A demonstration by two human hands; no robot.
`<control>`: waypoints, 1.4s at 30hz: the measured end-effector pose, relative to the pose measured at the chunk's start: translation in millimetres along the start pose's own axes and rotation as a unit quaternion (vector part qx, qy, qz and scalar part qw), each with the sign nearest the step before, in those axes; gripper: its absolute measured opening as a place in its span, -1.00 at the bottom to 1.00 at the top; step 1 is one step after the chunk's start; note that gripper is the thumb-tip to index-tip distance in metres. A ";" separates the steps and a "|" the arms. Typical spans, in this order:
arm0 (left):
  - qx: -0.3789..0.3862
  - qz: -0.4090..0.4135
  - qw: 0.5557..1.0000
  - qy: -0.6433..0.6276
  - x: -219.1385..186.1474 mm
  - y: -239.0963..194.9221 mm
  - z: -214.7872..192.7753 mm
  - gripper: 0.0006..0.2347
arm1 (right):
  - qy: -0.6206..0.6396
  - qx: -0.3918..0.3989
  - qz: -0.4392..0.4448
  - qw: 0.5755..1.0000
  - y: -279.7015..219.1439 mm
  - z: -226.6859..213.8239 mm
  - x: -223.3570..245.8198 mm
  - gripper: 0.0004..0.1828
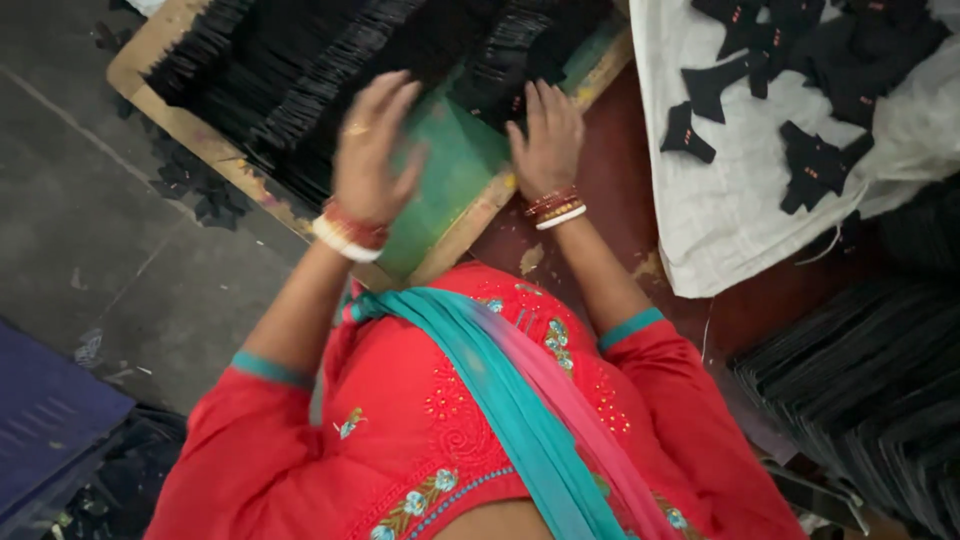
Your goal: The person sorts and stacks small, black, pre-cut fabric pieces on a wooden table. They pick up the pieces, align them, and place them into neat piles. The person also moves a white sack containing more fabric pieces to the side to clear the workspace.
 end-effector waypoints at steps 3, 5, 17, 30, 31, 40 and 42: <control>-0.105 -0.141 0.982 0.062 47.8 -51.3 -37.8 -0.58 | 0.008 -0.013 0.016 1.000 11.0 -14.7 -4.4 -0.62; -0.159 -0.164 0.972 0.051 71.3 -80.1 -43.6 -0.57 | 0.034 -0.018 0.017 0.999 17.6 -13.8 -13.5 -0.73; -0.199 -0.234 0.949 -0.075 110.7 -104.5 -9.6 -0.35 | 0.124 -0.016 0.045 0.991 50.1 10.1 -2.9 -0.83; 0.133 -0.024 0.980 0.144 16.2 -13.8 79.3 -0.10 | 0.147 0.030 0.001 0.989 38.5 8.3 -4.2 -0.84; 0.134 -0.024 0.980 0.143 21.7 -16.2 99.1 -0.10 | 0.146 0.030 0.002 0.989 37.6 8.4 -4.9 -0.84; 0.002 -0.186 0.959 -0.214 33.3 32.5 170.0 -0.26 | 0.193 -0.002 0.065 0.979 53.9 28.5 -47.0 -0.84; -0.063 -0.109 0.959 -0.255 26.8 51.1 187.6 -0.27 | 0.186 -0.014 0.056 0.981 56.3 33.4 -57.3 -0.83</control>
Point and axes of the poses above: each hand's wrist, its own y-axis towards the middle knuckle, its own z-axis out of the palm, x = y × z, the point moved 3 cm from there along y, towards the middle knuckle, and after that the axes turned 12 degrees about y, right-handed, at the moved point
